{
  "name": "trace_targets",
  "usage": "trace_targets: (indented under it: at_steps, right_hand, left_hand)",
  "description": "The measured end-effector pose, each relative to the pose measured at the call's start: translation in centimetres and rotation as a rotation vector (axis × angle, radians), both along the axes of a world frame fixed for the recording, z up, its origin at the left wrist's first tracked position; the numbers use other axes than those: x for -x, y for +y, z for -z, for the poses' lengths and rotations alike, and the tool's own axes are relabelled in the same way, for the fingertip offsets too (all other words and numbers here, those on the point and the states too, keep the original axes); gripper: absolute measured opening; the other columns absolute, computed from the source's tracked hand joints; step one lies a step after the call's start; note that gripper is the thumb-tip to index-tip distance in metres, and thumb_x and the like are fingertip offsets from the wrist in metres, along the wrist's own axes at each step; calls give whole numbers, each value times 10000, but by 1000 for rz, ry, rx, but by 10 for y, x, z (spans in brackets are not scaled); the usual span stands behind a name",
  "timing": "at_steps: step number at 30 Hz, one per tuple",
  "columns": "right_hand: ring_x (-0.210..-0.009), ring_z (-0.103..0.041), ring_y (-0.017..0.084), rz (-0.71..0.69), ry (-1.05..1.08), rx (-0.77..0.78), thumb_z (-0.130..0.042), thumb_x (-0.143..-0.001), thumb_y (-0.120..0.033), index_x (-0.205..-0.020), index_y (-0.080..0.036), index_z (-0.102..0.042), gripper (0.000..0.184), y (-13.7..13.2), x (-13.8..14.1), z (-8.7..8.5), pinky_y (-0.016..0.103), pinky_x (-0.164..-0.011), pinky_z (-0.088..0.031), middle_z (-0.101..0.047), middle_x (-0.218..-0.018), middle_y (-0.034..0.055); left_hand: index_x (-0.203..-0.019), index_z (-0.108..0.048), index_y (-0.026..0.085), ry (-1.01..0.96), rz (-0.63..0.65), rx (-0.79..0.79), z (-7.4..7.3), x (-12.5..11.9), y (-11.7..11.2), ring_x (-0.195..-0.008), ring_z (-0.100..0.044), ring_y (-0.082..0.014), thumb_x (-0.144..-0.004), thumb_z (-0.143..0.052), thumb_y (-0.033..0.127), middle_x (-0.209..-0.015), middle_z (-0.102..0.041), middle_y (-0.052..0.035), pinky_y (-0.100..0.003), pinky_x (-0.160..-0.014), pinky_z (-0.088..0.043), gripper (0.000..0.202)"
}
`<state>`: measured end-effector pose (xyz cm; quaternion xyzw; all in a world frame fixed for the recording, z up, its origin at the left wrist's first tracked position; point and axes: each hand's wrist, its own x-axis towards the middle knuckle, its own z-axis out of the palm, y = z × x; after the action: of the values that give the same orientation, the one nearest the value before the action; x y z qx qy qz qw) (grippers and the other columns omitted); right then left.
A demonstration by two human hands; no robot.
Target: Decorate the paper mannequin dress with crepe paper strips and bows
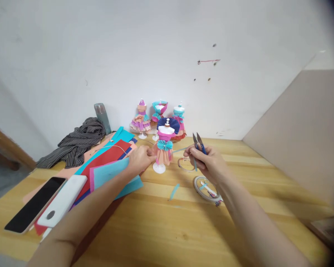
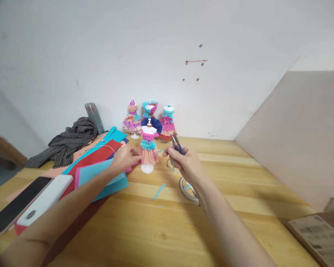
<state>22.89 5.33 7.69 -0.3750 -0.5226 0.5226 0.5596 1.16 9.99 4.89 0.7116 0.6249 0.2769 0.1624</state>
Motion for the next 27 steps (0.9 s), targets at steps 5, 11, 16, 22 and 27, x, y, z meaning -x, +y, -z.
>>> trace_targets:
  at_steps: [5,11,16,22,27]
  right_hand:
    - [-361,-239,17,11,-60,1,-784,-622,-442,-616,-140,-626,340,6,-1,3,246,-389,-98,-571,-526,-2]
    - [-368,-220,30,19,-89,-11,-741,-677,-425,-646,-142,-624,308,11,2,6,254,-402,-98,-448,-435,-51]
    - [-381,-252,34,137,-39,-94,-740,-660,-381,-669,-157,-617,255,23,-1,-1,248,-386,-156,-536,-535,-15]
    - [-442,-346,74,396,-277,-339,-697,-689,-282,-717,-150,-675,137,40,0,-56,255,-422,-229,-532,-544,-4]
    - [-593,-510,129,329,-723,-609,-646,-718,-249,-687,-119,-695,142,58,20,-93,273,-539,-337,-625,-642,31]
  left_hand:
    - [-690,-706,170,-101,62,35,4,3,10,-609,-564,-147,-697,-568,246,-620,-646,-13,-240,-547,-365,157]
    - [-641,-668,153,-206,190,75,6,5,12,-513,-481,-107,-670,-613,302,-520,-558,18,-219,-462,-296,161]
    - [-591,-615,150,-287,225,57,15,3,20,-474,-439,-89,-699,-587,341,-484,-515,27,-212,-452,-282,221]
    - [-587,-593,148,-341,333,79,6,9,30,-463,-443,-80,-674,-597,289,-493,-528,30,-200,-448,-313,166]
    - [-620,-617,140,-329,409,141,-14,14,32,-459,-498,-93,-688,-589,284,-505,-575,10,-206,-452,-363,162]
